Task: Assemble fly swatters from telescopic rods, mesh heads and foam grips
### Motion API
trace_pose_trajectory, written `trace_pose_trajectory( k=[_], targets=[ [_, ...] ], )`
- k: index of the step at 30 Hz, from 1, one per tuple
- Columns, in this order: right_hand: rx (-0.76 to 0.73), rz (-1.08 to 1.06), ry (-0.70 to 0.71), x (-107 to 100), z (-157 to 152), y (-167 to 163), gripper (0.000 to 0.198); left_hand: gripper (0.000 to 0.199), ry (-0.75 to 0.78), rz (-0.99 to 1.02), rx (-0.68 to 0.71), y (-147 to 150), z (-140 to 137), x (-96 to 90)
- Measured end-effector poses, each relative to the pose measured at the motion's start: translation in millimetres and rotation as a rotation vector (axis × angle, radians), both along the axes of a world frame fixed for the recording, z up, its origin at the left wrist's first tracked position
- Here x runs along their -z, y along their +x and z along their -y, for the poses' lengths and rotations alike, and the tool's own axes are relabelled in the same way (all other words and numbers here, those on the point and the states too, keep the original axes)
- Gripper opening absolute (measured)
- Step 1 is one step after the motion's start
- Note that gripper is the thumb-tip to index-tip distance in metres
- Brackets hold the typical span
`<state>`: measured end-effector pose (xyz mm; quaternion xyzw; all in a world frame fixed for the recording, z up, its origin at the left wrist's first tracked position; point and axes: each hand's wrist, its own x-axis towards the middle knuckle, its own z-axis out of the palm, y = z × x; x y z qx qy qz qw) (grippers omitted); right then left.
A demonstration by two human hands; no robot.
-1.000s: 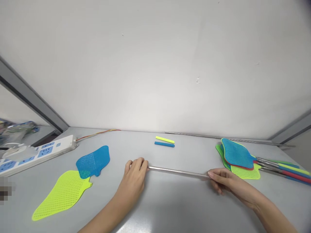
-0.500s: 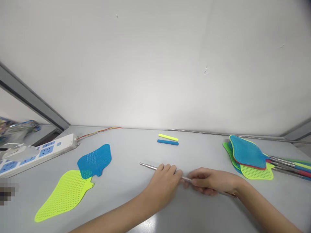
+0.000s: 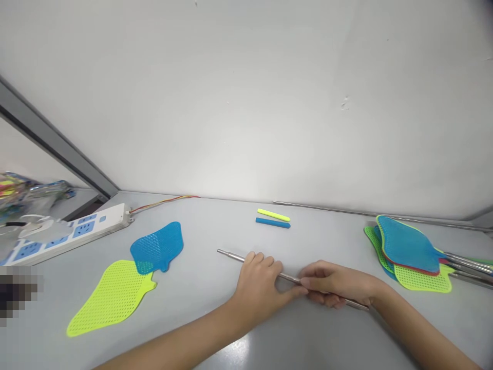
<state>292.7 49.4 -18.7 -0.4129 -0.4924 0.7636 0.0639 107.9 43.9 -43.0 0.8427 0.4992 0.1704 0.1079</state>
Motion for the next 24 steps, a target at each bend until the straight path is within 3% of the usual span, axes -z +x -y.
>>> trace_pose_trajectory(
  k=[4,10,24],
  targets=[
    [-0.024,0.052,0.008,-0.4,0.1,0.6,0.031,0.054,-0.02,-0.012,-0.059,-2.4,-2.0,-1.4],
    [-0.093,0.126,-0.02,-2.0,-0.2,7.5,0.035,0.054,-0.056,-0.078,-0.026,-3.7,-1.3,-0.5],
    [-0.049,0.175,0.033,4.5,1.0,5.5,0.035,0.051,-0.079,-0.183,0.04,-6.7,-1.6,-0.7]
  ],
)
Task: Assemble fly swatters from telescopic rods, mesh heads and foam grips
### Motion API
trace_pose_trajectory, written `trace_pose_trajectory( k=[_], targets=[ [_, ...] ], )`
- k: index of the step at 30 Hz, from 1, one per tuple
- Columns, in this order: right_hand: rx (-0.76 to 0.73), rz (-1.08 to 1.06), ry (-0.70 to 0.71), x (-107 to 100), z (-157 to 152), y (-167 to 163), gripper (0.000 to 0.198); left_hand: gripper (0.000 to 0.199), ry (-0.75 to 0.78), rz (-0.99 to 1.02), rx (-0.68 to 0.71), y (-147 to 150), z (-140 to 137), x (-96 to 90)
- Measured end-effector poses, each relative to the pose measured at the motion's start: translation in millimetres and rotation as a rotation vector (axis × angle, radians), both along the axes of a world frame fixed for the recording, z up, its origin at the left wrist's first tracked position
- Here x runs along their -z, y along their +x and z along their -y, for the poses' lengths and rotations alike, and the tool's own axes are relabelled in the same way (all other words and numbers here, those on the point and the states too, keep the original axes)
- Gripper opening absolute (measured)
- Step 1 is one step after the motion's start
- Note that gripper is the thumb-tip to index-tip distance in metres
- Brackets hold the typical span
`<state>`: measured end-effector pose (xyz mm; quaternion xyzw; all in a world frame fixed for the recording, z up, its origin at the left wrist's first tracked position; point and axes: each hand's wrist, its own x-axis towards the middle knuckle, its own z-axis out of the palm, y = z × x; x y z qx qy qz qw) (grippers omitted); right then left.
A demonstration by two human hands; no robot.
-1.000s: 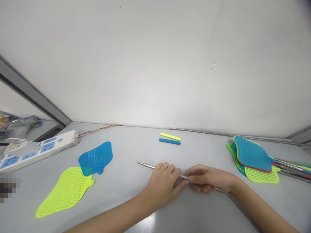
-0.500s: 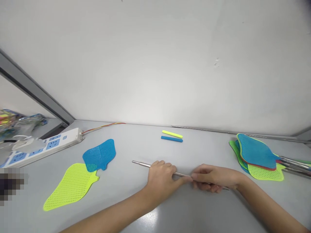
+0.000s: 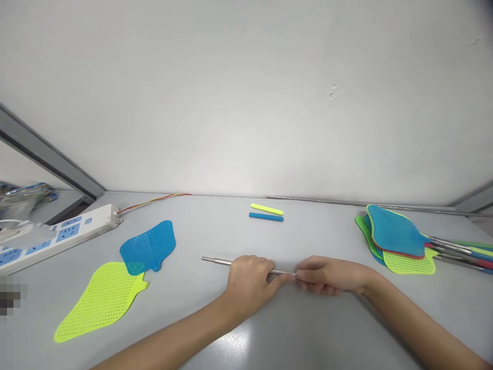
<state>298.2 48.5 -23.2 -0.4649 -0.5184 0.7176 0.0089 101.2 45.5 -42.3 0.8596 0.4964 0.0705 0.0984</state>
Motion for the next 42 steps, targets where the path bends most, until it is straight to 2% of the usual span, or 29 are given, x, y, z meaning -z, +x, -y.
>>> trace_pose_trajectory(
  k=[10,19,24,33,37,42],
  targets=[
    [-0.013,-0.024,0.013,2.9,-0.7,0.0,0.036,0.044,0.049,0.006,0.075,1.9,1.3,-0.3],
    [-0.046,-0.032,-0.025,-0.3,-1.7,-0.3,0.035,0.038,0.058,0.021,0.086,-0.6,2.7,3.5],
    [-0.029,-0.034,-0.061,0.1,-1.5,-1.9,0.036,0.042,0.021,0.037,0.034,0.8,2.2,1.0],
    [-0.001,-0.103,-0.094,3.0,0.8,-2.2,0.032,0.05,0.015,0.02,0.036,2.7,0.0,-2.5],
    [0.009,-0.112,-0.067,2.5,1.7,-3.1,0.033,0.054,-0.003,-0.023,-0.002,4.4,-1.7,-3.2],
    [0.024,-0.084,-0.043,1.5,2.5,-4.5,0.035,0.052,0.0,-0.022,0.026,2.8,-3.1,-3.5]
  ],
)
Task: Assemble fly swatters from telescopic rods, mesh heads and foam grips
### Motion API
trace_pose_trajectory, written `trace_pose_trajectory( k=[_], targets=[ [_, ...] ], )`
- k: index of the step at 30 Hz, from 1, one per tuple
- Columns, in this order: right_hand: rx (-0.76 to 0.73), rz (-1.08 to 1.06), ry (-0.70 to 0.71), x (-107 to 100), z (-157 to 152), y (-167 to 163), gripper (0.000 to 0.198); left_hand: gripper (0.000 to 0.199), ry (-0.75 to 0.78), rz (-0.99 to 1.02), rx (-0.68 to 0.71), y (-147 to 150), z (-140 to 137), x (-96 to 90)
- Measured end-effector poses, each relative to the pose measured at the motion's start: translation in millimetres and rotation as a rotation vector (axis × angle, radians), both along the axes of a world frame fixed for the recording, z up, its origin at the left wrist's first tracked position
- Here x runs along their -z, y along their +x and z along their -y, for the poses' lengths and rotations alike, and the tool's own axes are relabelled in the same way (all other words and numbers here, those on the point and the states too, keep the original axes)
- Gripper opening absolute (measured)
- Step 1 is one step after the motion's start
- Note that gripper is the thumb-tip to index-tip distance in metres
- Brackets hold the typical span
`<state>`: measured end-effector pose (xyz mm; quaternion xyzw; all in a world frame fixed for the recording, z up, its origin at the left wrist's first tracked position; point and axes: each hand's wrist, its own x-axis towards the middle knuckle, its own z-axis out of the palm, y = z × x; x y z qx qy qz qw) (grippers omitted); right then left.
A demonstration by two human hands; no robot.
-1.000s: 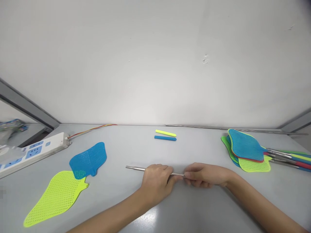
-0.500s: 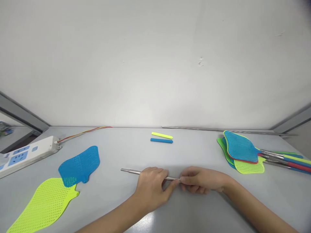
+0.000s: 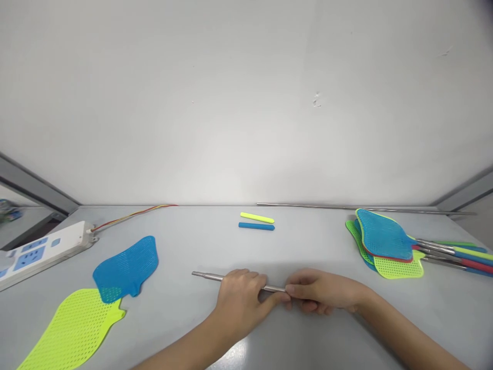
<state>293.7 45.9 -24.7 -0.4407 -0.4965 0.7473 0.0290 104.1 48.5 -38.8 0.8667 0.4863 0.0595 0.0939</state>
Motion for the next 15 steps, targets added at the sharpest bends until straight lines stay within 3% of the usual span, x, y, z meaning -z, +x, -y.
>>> trace_pose_trajectory(
  k=[15],
  targets=[
    [0.016,0.018,-0.012,-1.2,1.2,-1.8,0.036,0.042,0.057,0.042,0.026,-5.0,5.1,5.4]
  ],
)
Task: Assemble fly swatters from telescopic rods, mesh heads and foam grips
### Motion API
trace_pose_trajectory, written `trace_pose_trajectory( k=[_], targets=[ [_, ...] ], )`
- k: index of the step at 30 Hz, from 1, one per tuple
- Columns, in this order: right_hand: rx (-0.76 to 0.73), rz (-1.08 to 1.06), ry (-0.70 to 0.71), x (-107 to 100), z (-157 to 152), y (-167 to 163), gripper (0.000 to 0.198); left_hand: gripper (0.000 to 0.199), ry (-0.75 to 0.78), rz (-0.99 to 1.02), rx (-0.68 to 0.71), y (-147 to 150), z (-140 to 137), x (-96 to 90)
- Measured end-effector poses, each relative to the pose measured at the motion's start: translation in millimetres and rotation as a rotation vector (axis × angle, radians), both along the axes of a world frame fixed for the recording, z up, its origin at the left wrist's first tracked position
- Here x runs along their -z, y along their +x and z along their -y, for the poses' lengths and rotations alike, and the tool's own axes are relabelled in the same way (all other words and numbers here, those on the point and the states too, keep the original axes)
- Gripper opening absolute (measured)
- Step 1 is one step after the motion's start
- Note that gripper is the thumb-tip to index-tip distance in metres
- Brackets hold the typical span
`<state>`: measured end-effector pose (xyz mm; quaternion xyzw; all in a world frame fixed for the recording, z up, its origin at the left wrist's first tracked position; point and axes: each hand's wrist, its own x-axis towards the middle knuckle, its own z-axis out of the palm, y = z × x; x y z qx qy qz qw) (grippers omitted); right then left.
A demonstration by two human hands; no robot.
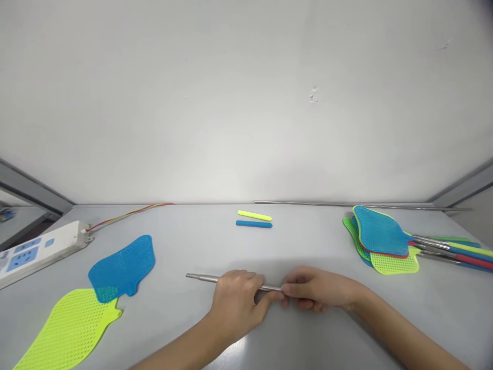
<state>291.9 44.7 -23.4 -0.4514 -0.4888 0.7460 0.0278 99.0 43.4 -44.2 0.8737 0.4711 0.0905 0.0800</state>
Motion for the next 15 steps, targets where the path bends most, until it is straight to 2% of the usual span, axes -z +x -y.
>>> trace_pose_trajectory(
  k=[8,15],
  targets=[
    [0.027,-0.108,-0.122,2.7,1.5,-1.8,0.032,0.035,-0.044,0.026,0.068,-2.3,0.7,-2.3],
    [0.037,-0.156,-0.145,2.3,2.4,-2.5,0.033,0.031,-0.068,0.016,0.144,-1.2,2.1,-5.0]
  ],
)
